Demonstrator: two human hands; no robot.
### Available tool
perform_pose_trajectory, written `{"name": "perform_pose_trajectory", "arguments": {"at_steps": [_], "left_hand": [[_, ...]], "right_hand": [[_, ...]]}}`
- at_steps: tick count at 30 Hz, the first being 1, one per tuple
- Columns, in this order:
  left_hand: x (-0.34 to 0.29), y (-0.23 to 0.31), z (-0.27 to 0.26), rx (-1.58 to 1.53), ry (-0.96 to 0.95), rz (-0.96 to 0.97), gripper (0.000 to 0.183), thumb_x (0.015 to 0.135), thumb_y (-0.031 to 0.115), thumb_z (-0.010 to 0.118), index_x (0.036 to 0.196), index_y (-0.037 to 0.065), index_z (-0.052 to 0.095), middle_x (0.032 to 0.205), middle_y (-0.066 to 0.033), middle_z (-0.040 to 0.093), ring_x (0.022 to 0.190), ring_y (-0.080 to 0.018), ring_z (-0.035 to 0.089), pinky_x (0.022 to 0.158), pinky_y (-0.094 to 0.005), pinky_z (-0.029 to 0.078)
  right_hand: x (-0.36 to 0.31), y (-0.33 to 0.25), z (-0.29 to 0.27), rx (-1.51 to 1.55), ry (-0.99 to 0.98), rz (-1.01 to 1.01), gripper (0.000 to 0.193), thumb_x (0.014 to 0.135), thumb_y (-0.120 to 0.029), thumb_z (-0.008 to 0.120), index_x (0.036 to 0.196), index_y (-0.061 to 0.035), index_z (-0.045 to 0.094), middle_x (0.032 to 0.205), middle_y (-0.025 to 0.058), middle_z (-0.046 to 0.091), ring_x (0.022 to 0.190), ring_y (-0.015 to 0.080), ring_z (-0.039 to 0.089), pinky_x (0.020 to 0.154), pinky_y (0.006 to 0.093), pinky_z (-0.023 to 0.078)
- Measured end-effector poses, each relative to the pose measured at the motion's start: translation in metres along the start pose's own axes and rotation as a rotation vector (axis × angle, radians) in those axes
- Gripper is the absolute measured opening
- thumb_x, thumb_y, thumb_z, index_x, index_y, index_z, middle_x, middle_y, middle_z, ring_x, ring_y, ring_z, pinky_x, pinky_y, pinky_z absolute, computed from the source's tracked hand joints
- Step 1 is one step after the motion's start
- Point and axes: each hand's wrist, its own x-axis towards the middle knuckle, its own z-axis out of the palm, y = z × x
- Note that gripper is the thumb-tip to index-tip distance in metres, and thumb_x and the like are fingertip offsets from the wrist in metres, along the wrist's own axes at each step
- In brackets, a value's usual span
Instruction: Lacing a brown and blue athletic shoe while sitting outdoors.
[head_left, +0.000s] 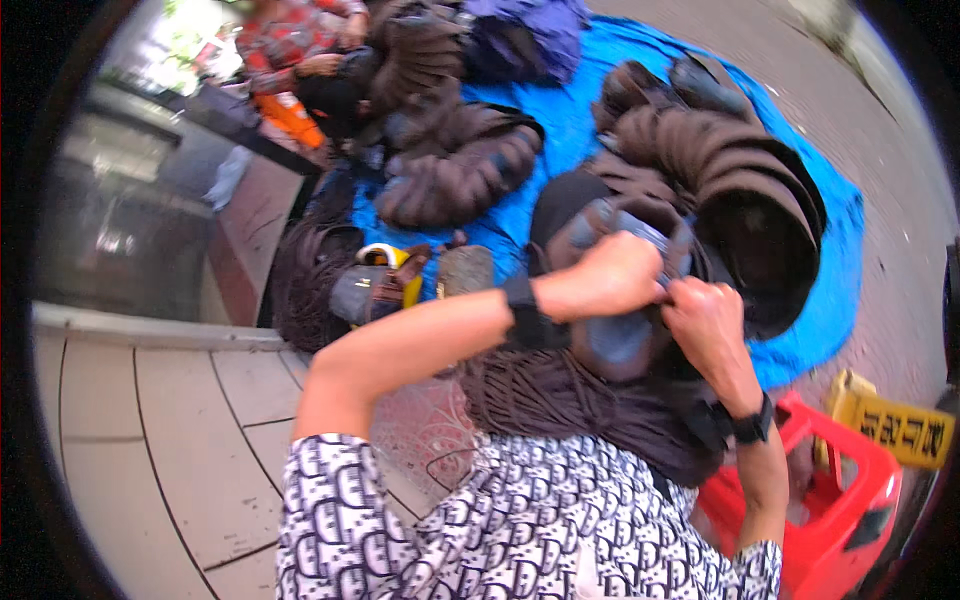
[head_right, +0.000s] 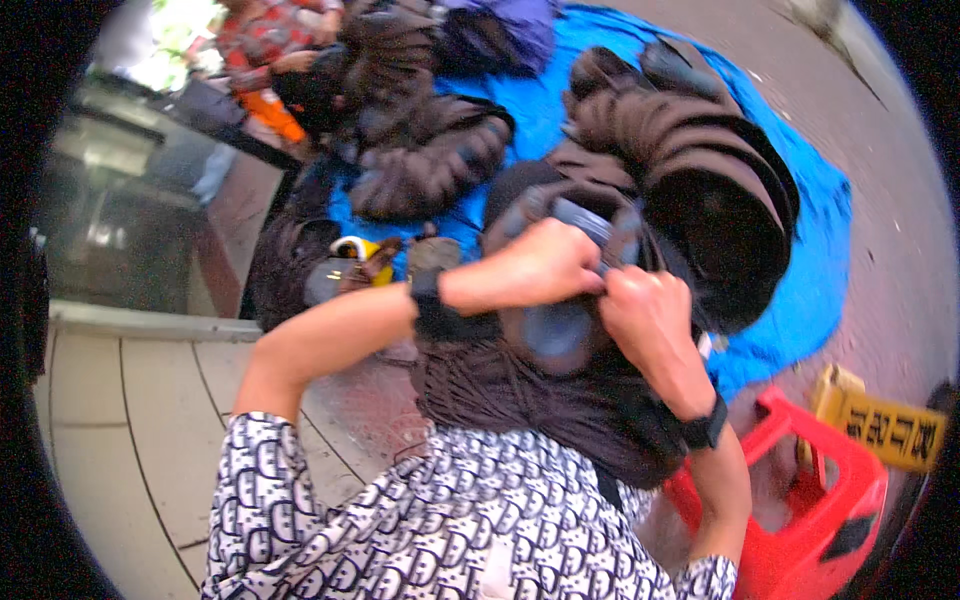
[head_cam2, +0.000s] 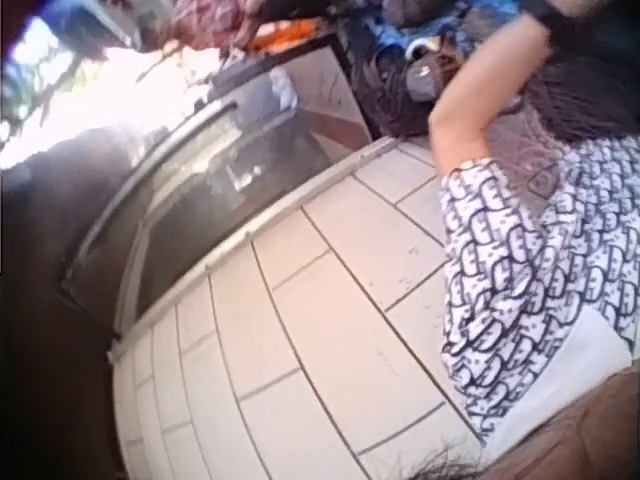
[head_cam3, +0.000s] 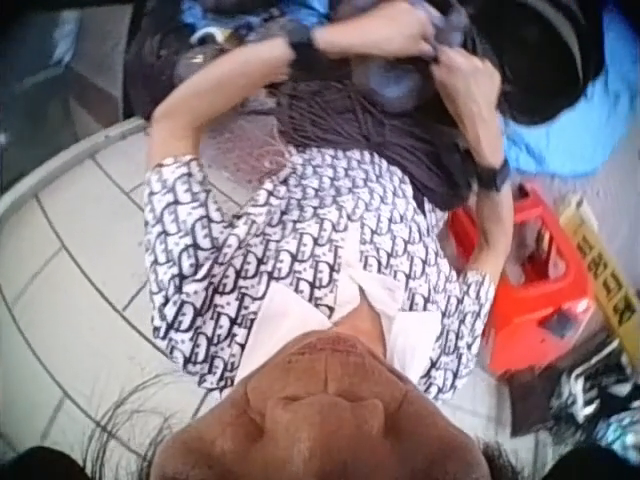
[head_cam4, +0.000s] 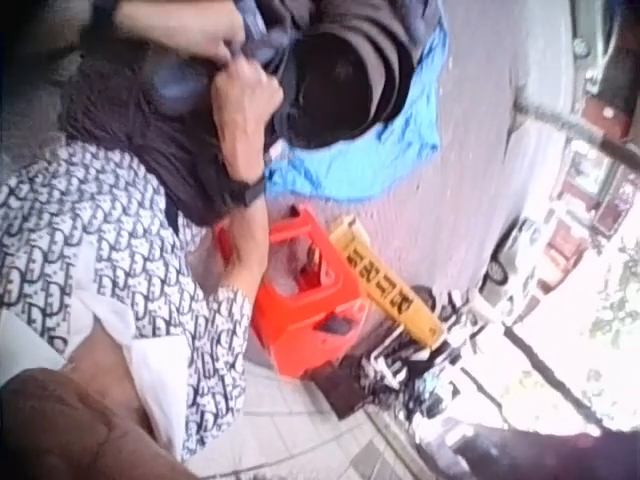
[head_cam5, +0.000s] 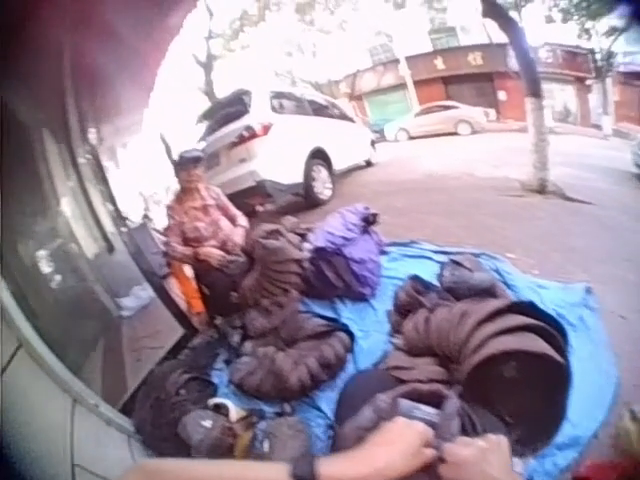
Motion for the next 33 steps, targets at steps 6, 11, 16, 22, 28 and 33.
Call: {"name": "perform_pose_trajectory", "arguments": {"at_steps": [6,11,16,22,28,33], "left_hand": [[-0.004,0.005,0.003,-0.153,0.02,-0.093,0.02,0.068,0.021,0.062,0.073,0.003,0.064,0.071,-0.0202,0.06,0.072,-0.0349,0.06,0.068,-0.0417,0.047],[0.0,0.007,0.001,-0.143,0.003,-0.106,0.019,0.069,0.021,0.061,0.073,0.002,0.064,0.071,-0.0215,0.06,0.073,-0.0366,0.059,0.069,-0.0424,0.047],[0.002,0.003,0.004,-0.12,0.038,-0.107,0.018,0.069,0.018,0.057,0.074,0.002,0.064,0.071,-0.0224,0.059,0.071,-0.0367,0.059,0.068,-0.0432,0.047],[0.003,0.005,0.002,-0.166,-0.017,-0.08,0.016,0.067,0.013,0.053,0.073,0.002,0.063,0.072,-0.0206,0.06,0.071,-0.0358,0.059,0.066,-0.0425,0.047],[0.0,0.005,0.004,-0.185,0.051,-0.054,0.015,0.066,0.009,0.052,0.073,0.001,0.063,0.072,-0.021,0.059,0.071,-0.0366,0.059,0.066,-0.0428,0.047],[0.0,0.012,0.005,-0.224,0.09,0.0,0.015,0.066,0.008,0.051,0.073,0.001,0.063,0.072,-0.0214,0.059,0.071,-0.0367,0.059,0.066,-0.0431,0.047]], "right_hand": [[-0.006,-0.001,-0.003,0.121,0.115,0.019,0.018,0.062,-0.017,0.066,0.059,-0.0051,0.053,0.058,0.0092,0.051,0.054,0.0279,0.055,0.049,0.0385,0.044],[0.0,-0.003,-0.008,0.093,0.034,0.053,0.016,0.062,-0.016,0.064,0.059,-0.0034,0.055,0.06,0.0109,0.054,0.056,0.0297,0.056,0.051,0.0391,0.045],[0.011,0.002,-0.004,0.062,-0.037,0.052,0.017,0.062,-0.017,0.064,0.059,-0.0032,0.056,0.061,0.0124,0.056,0.057,0.0308,0.057,0.053,0.0404,0.045],[0.006,0.0,-0.007,0.061,0.002,0.035,0.019,0.064,-0.021,0.065,0.062,-0.0042,0.057,0.062,0.0109,0.056,0.057,0.0292,0.057,0.051,0.0385,0.045],[0.0,-0.003,-0.008,-0.035,0.066,-0.114,0.012,0.066,-0.012,0.059,0.058,-0.0054,0.053,0.057,0.0085,0.05,0.054,0.0258,0.056,0.049,0.0363,0.045],[0.003,0.002,-0.006,-0.012,0.06,-0.09,0.009,0.066,-0.01,0.056,0.059,-0.0052,0.053,0.058,0.0093,0.051,0.054,0.0259,0.056,0.048,0.036,0.045]]}}
